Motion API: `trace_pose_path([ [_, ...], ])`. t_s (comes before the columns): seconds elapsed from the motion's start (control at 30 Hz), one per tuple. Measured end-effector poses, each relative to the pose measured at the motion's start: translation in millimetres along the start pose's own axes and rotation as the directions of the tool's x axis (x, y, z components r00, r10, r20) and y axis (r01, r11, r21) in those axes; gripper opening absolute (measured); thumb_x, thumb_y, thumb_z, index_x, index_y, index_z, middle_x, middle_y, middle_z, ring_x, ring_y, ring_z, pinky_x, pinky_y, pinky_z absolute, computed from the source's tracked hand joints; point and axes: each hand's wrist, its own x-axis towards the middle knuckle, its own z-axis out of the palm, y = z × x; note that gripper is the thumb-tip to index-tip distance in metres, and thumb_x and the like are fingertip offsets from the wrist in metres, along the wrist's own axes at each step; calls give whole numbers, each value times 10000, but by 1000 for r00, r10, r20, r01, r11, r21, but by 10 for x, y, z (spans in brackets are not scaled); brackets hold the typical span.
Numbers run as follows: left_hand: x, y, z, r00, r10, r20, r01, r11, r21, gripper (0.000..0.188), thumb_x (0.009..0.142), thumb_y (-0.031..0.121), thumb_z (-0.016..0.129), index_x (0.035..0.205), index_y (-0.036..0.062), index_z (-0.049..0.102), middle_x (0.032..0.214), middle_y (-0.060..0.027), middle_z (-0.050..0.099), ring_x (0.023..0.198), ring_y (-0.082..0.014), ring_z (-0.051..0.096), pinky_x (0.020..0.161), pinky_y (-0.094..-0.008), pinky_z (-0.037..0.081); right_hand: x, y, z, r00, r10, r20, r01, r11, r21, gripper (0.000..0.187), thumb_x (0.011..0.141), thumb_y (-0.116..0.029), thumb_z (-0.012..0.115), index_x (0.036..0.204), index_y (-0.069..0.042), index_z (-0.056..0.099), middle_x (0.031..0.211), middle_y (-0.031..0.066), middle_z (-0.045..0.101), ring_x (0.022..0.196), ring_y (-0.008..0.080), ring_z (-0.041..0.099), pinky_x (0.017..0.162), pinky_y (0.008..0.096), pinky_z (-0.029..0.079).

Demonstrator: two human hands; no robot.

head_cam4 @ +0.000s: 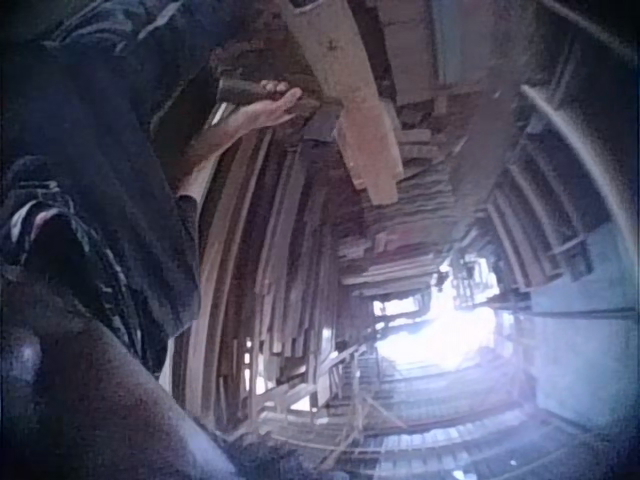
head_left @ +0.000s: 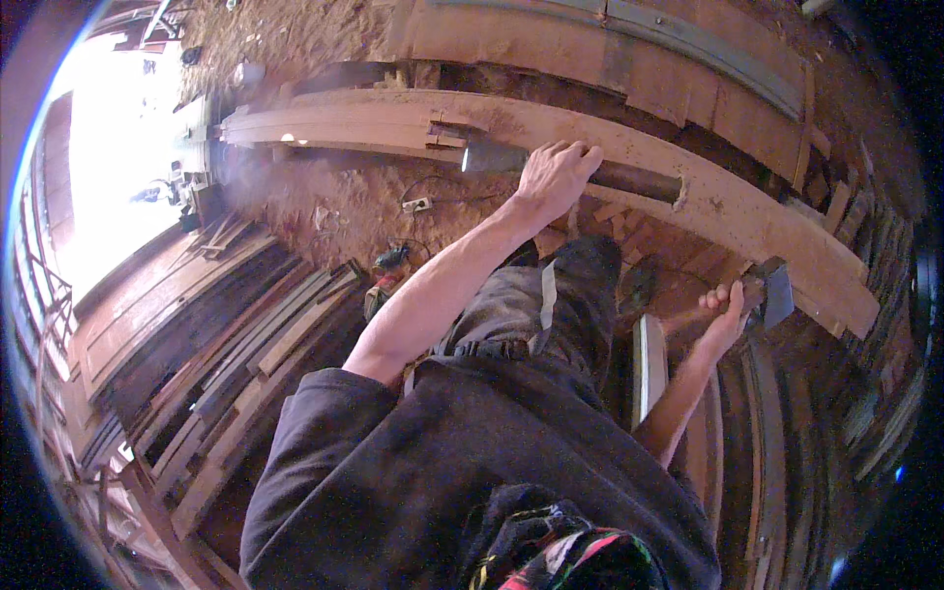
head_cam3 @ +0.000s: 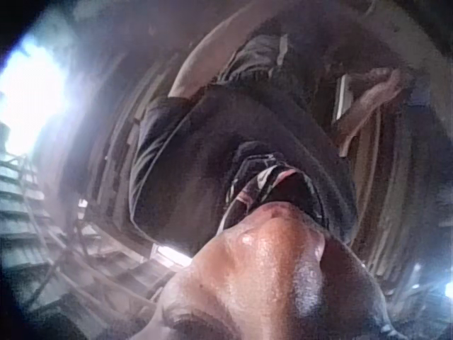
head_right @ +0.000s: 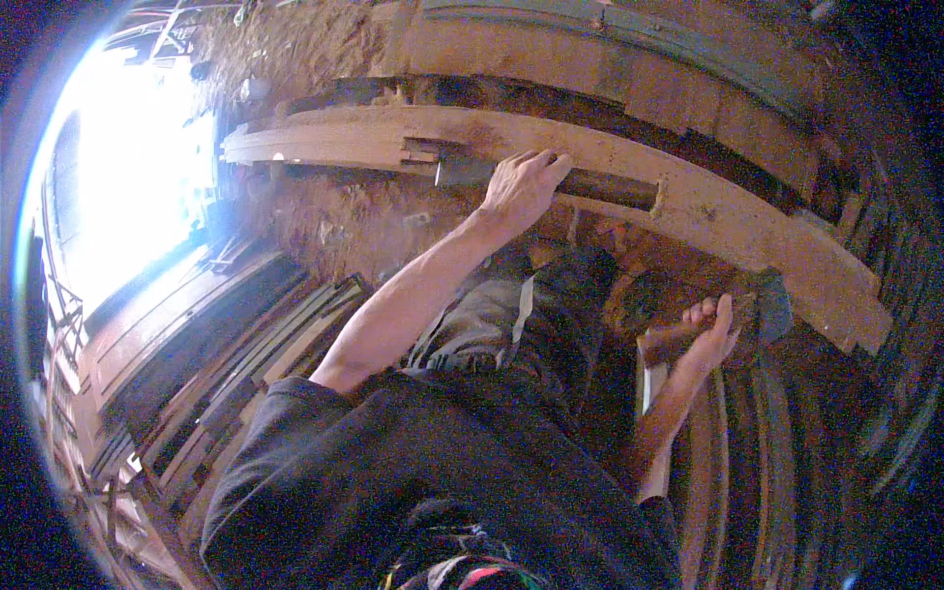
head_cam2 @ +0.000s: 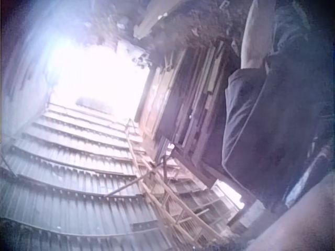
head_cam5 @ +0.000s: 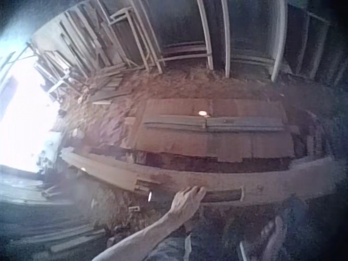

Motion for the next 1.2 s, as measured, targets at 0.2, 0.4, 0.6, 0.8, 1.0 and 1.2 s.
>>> trace_pose_path([
  [0.2, -62, -94, -49, 999, -26, 20, 25, 999, 46, 206, 856, 135, 526, 1052, 88, 571, 954, -131, 640, 963, -352, 638, 799, -463, 529, -521, 273, 623, 859, 182, 478, -36, 954, -299, 149, 922, -188, 616, 957, -71, 532, 691, 15, 498, 542, 119, 488, 507, 279, 434],
  [0.4, -135, -271, 11, 999, -32, -22, 34, 994, 102, 152, 851, 137, 540, 995, 99, 570, 947, -121, 643, 960, -334, 643, 800, -449, 525, -429, 221, 616, 911, 192, 366, -103, 963, -250, 145, 919, -166, 629, 945, -82, 514, 676, 4, 488, 535, 109, 485, 509, 278, 436],
  [0.6, -140, -357, -48, 997, -38, 65, 33, 996, 78, 205, 883, 155, 515, 1056, 122, 621, 969, -121, 661, 939, -335, 664, 783, -450, 543, -519, 325, 805, 841, 287, 458, -149, 938, -314, 128, 919, -155, 625, 940, -83, 521, 633, 11, 515, 516, 130, 513, 485, 293, 461],
  [0.8, -24, -290, -431, 931, 70, 358, -129, 981, 142, 202, 891, 155, 519, 1028, 139, 668, 916, -115, 680, 852, -333, 687, 707, -462, 559, -405, 329, 605, 790, 341, 509, -201, 929, -310, 161, 903, -151, 646, 984, -87, 523, 676, 24, 518, 513, 134, 504, 468, 295, 447],
  [1.0, 191, -5, -184, 987, 162, -17, -163, 983, -80, 305, 859, 143, 561, 1162, 158, 575, 962, -106, 668, 858, -337, 682, 700, -450, 563, -272, 290, 299, 866, 327, 378, -190, 915, -357, 177, 901, -148, 656, 1015, -92, 533, 679, 25, 522, 514, 139, 505, 467, 302, 447],
  [1.2, 292, -78, 47, 981, 115, -159, -134, 984, -117, 310, 850, 145, 560, 1159, 156, 582, 1022, -108, 655, 959, -349, 656, 761, -457, 550, -253, 242, 227, 875, 333, 351, -220, 920, -323, 161, 906, -142, 650, 1014, -84, 546, 677, 24, 531, 509, 135, 509, 473, 299, 450],
])
